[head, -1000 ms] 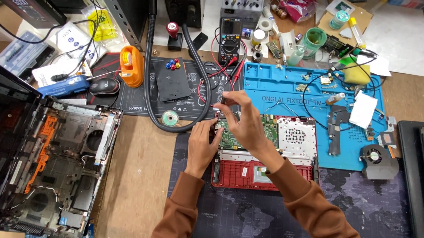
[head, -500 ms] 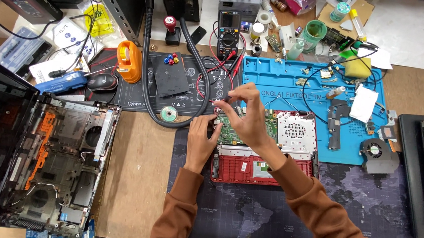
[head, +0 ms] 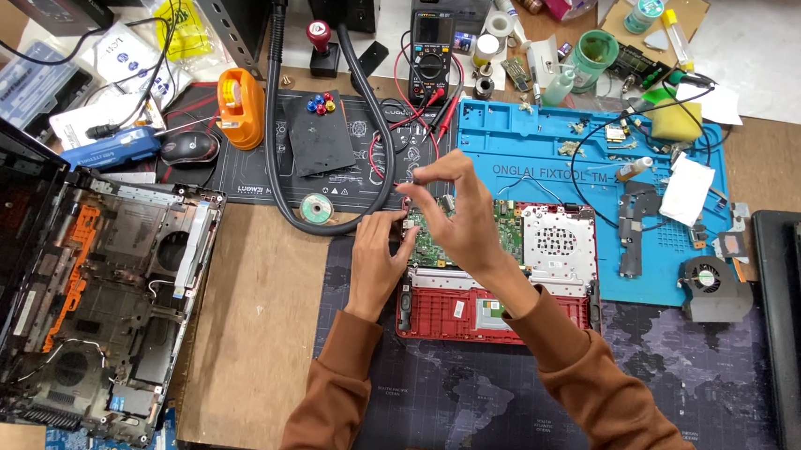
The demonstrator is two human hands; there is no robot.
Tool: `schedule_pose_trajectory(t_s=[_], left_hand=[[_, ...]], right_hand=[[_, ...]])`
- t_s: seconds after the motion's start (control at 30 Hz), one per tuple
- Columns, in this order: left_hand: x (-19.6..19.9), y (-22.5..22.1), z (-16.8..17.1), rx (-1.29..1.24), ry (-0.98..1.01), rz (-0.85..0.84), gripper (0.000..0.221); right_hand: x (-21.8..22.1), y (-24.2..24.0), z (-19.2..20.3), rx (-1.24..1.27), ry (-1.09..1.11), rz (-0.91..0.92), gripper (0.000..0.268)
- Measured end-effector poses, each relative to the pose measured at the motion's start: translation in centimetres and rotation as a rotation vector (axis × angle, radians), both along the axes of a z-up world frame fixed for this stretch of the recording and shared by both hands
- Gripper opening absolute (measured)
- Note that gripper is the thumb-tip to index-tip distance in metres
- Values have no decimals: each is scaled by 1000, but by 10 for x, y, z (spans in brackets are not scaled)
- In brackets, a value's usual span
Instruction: Installing and securing a motherboard inside a laptop chassis using a screwdriver
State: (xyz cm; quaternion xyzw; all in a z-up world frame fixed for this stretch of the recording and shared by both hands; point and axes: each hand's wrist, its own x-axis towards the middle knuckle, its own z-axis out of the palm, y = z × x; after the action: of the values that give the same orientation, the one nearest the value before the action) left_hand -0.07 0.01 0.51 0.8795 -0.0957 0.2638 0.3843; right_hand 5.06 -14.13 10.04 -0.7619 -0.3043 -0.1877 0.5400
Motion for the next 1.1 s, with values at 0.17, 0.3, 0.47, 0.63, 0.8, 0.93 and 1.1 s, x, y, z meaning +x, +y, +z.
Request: schedule_pose_trajectory(t_s=[0.17, 0.3, 0.47, 0.63, 0.8, 0.93, 1.1], left_hand=[[0, 0, -3, 10, -3, 4, 22], [-1, 0, -2, 5, 10, -3, 22], [0, 1, -1, 18, 4, -3, 22], [-2, 0, -6, 38, -9, 4, 23], [2, 1, -17, 74, -16, 10, 22], [3, 2, -22, 74, -18, -11, 20], [2, 1, -17, 61, 4, -20, 18]], right_hand=[[-7, 6, 14, 22, -1, 58, 24], [0, -1, -6, 26, 0, 35, 23], [-3, 2, 6, 23, 2, 60, 22], [-6, 3, 4, 9, 35, 55, 21], [-14, 5, 11, -23, 88, 137, 25], [-19, -1, -11, -76, 40, 72, 41], [-16, -15, -19, 97, 94, -39, 59]])
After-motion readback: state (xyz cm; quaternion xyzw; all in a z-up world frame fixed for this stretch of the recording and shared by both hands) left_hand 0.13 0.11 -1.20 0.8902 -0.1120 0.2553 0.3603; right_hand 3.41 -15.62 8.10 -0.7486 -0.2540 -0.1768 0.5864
